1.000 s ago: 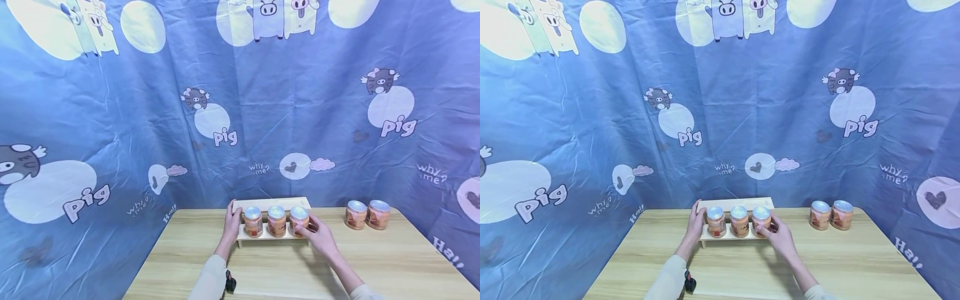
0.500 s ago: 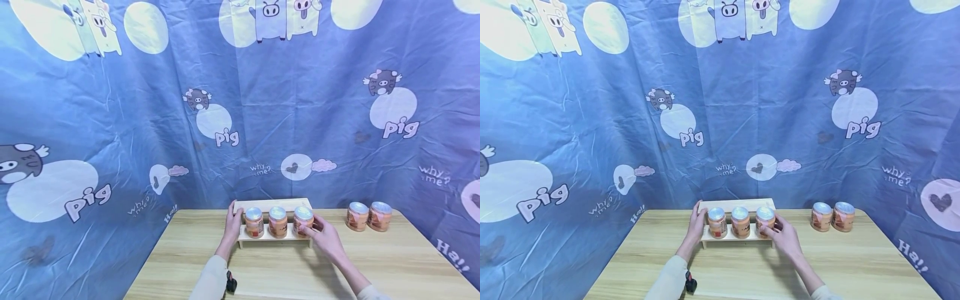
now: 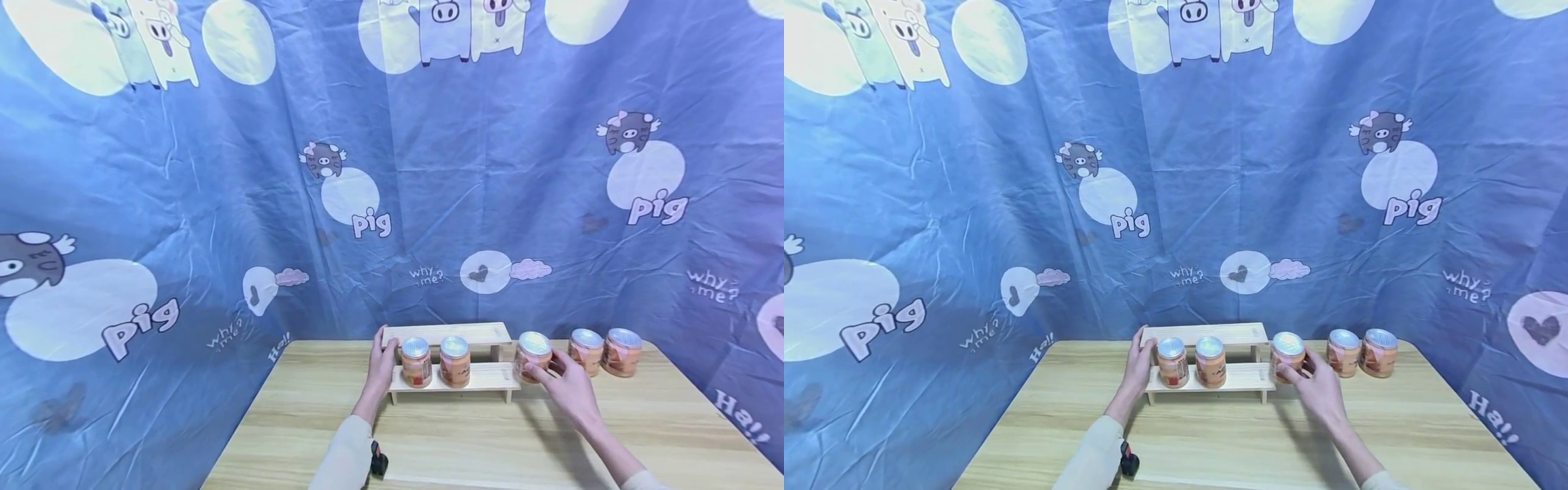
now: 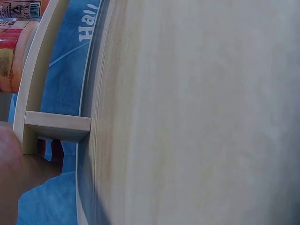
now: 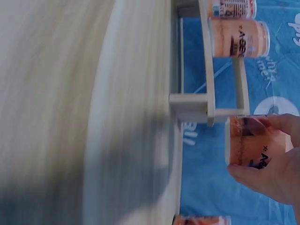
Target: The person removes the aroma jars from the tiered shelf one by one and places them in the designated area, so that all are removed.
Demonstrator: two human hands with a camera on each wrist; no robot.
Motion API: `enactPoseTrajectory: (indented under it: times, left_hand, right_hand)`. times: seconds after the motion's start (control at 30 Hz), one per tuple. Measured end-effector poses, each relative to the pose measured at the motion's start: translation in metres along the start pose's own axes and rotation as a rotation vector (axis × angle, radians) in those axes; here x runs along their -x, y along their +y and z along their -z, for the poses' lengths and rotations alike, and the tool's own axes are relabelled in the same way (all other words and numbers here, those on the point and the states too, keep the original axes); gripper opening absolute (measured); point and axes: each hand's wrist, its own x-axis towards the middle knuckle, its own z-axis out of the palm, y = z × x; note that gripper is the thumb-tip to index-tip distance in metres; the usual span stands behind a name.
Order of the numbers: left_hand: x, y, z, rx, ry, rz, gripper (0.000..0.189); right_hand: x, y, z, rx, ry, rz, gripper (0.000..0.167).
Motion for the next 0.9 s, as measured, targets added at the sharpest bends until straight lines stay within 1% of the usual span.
enactPoseTrajectory:
  times: [0.1,0.17,0.27,0.4,0.53,0.67,0.73,0.83,0.9]
  left_hand:
    - [0.001,-0.002,0.001,0.008,-0.007,0.011,0.068]
    - [0.001,-0.003,0.001,0.008,-0.007,0.009,0.069]
    - [-0.001,-0.003,0.001,0.023,-0.005,0.000,0.069]
    - [-0.001,-0.001,0.000,0.032,-0.005,-0.002,0.068]
    - [0.000,0.003,-0.001,0.022,-0.005,0.011,0.068]
    - [0.000,0.004,0.000,0.018,-0.007,0.020,0.068]
    - [-0.001,0.004,0.000,0.016,-0.006,0.013,0.068]
    - [-0.001,0.002,0.000,0.016,-0.010,0.005,0.069]
    - [0.000,0.002,0.001,0.019,-0.013,0.012,0.069]
  right_hand:
    - [0.002,0.010,0.009,0.021,0.006,-0.016,0.076]
    - [0.002,0.017,0.015,0.033,0.012,-0.022,0.074]
    - [0.002,0.028,0.023,0.070,0.042,-0.016,0.073]
    - [0.002,0.041,0.035,0.121,0.079,-0.020,0.073]
    - [0.002,0.053,0.045,0.158,0.083,-0.031,0.076]
    - [0.000,0.062,0.053,0.192,0.090,-0.050,0.075]
    - [-0.001,0.065,0.055,0.213,0.100,-0.058,0.073]
    - [-0.001,0.069,0.058,0.224,0.108,-0.074,0.072]
    - [-0.001,0.071,0.059,0.229,0.111,-0.089,0.072]
